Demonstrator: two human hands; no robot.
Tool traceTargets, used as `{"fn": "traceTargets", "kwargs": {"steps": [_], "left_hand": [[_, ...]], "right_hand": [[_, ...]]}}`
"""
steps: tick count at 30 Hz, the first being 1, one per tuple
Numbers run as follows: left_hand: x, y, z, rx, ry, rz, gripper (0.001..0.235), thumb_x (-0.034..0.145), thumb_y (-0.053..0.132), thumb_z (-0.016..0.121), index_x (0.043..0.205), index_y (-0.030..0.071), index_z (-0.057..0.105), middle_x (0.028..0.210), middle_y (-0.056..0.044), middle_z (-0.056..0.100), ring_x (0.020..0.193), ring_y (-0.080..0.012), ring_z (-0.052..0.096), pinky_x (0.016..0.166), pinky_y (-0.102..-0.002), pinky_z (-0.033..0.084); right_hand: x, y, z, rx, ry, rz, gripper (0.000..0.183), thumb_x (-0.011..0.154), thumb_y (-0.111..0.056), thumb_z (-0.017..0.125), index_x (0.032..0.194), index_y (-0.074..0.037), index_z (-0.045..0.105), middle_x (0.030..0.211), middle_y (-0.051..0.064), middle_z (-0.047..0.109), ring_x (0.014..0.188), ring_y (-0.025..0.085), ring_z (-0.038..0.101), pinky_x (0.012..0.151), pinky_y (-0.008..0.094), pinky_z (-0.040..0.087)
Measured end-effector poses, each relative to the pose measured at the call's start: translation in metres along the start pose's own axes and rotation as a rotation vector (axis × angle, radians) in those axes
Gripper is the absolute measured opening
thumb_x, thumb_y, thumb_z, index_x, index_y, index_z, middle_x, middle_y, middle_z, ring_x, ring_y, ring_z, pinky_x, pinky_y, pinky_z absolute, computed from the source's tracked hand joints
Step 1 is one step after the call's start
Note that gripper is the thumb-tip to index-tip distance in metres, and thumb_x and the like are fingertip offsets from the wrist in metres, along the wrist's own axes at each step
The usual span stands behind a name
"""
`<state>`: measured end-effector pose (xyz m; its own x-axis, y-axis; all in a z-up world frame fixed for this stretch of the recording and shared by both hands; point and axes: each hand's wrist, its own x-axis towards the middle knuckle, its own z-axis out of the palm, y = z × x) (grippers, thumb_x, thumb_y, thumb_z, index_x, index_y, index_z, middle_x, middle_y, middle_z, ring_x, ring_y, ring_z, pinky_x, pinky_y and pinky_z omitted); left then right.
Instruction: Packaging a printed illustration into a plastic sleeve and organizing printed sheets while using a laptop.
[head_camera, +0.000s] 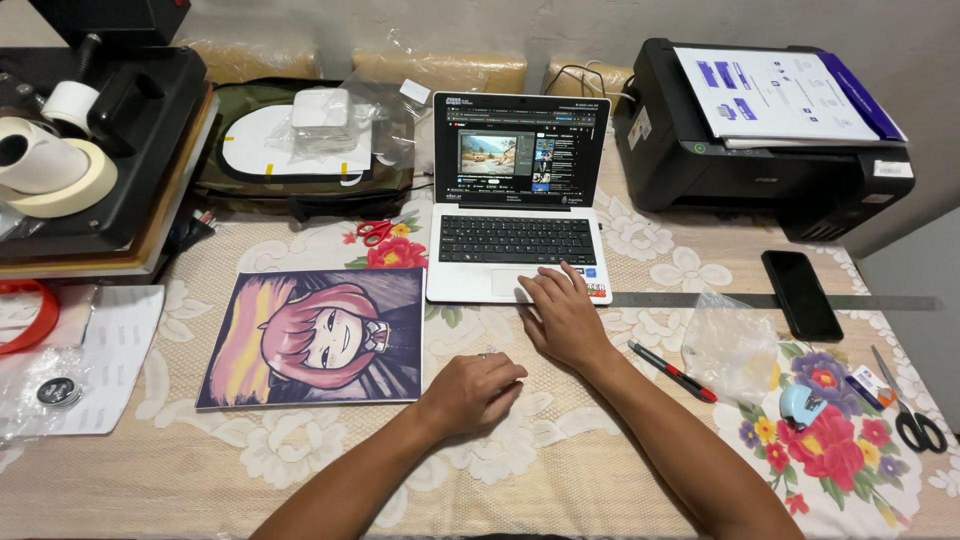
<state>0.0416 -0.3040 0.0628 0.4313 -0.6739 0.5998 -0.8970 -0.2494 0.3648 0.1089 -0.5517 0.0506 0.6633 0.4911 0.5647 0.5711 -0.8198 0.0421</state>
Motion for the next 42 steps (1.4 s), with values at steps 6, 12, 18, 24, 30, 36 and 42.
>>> {"fn": "traceTargets", "kwargs": {"steps": [6, 12, 18, 24, 30, 36, 42], "left_hand": [[0.005, 0.004, -0.008, -0.042, -0.133, -0.109, 0.023, 0.11, 0.018, 0.066, 0.123, 0.005, 0.079, 0.091, -0.011, 0.079, 0.074, -0.0259, 0.079, 0.063, -0.036, 0.066], [0.004, 0.002, -0.005, -0.052, -0.141, -0.123, 0.024, 0.11, 0.019, 0.066, 0.125, 0.006, 0.079, 0.091, -0.01, 0.08, 0.074, -0.0244, 0.079, 0.063, -0.035, 0.066], [0.005, 0.006, -0.01, -0.054, -0.158, -0.142, 0.024, 0.111, 0.018, 0.064, 0.125, 0.005, 0.08, 0.092, -0.01, 0.081, 0.075, -0.0227, 0.078, 0.065, -0.032, 0.065], [0.007, 0.008, -0.013, -0.057, -0.178, -0.157, 0.025, 0.111, 0.017, 0.064, 0.127, 0.006, 0.08, 0.092, -0.009, 0.081, 0.076, -0.0221, 0.078, 0.067, -0.031, 0.066], [0.007, 0.008, -0.013, -0.055, -0.176, -0.151, 0.024, 0.11, 0.017, 0.066, 0.126, 0.006, 0.08, 0.092, -0.01, 0.081, 0.077, -0.0232, 0.079, 0.067, -0.033, 0.066], [0.011, 0.011, -0.019, -0.055, -0.178, -0.158, 0.021, 0.109, 0.016, 0.065, 0.12, 0.005, 0.08, 0.09, -0.009, 0.08, 0.077, -0.0234, 0.079, 0.067, -0.033, 0.067], [-0.001, -0.004, -0.005, -0.072, -0.13, -0.124, 0.01, 0.102, 0.012, 0.067, 0.103, 0.01, 0.077, 0.083, -0.004, 0.075, 0.07, -0.0218, 0.076, 0.062, -0.031, 0.065]], "right_hand": [[-0.005, 0.004, 0.015, 0.006, 0.06, 0.033, 0.053, 0.104, -0.03, 0.074, 0.153, -0.013, 0.067, 0.121, 0.01, 0.076, 0.138, 0.032, 0.068, 0.131, 0.06, 0.04], [-0.004, 0.004, 0.015, 0.04, 0.035, 0.028, 0.055, 0.103, -0.028, 0.073, 0.156, -0.014, 0.065, 0.121, 0.009, 0.075, 0.139, 0.032, 0.068, 0.131, 0.06, 0.041], [-0.008, 0.008, 0.016, -0.001, 0.043, 0.068, 0.056, 0.102, -0.032, 0.075, 0.154, -0.012, 0.067, 0.12, 0.012, 0.076, 0.138, 0.034, 0.068, 0.131, 0.062, 0.04], [-0.009, 0.01, 0.017, -0.046, 0.061, 0.079, 0.06, 0.098, -0.036, 0.078, 0.152, -0.011, 0.068, 0.118, 0.012, 0.075, 0.137, 0.035, 0.067, 0.131, 0.063, 0.039], [-0.009, 0.009, 0.019, -0.045, 0.086, 0.072, 0.062, 0.098, -0.036, 0.079, 0.153, -0.01, 0.068, 0.118, 0.012, 0.074, 0.137, 0.036, 0.068, 0.13, 0.063, 0.039], [-0.008, 0.006, 0.019, 0.0, 0.062, 0.071, 0.054, 0.101, -0.032, 0.077, 0.149, -0.009, 0.07, 0.12, 0.013, 0.076, 0.137, 0.035, 0.068, 0.131, 0.063, 0.039], [-0.008, 0.004, 0.024, -0.007, 0.098, 0.056, 0.054, 0.099, -0.03, 0.079, 0.149, -0.011, 0.069, 0.123, 0.01, 0.073, 0.138, 0.033, 0.066, 0.13, 0.06, 0.041]]}}
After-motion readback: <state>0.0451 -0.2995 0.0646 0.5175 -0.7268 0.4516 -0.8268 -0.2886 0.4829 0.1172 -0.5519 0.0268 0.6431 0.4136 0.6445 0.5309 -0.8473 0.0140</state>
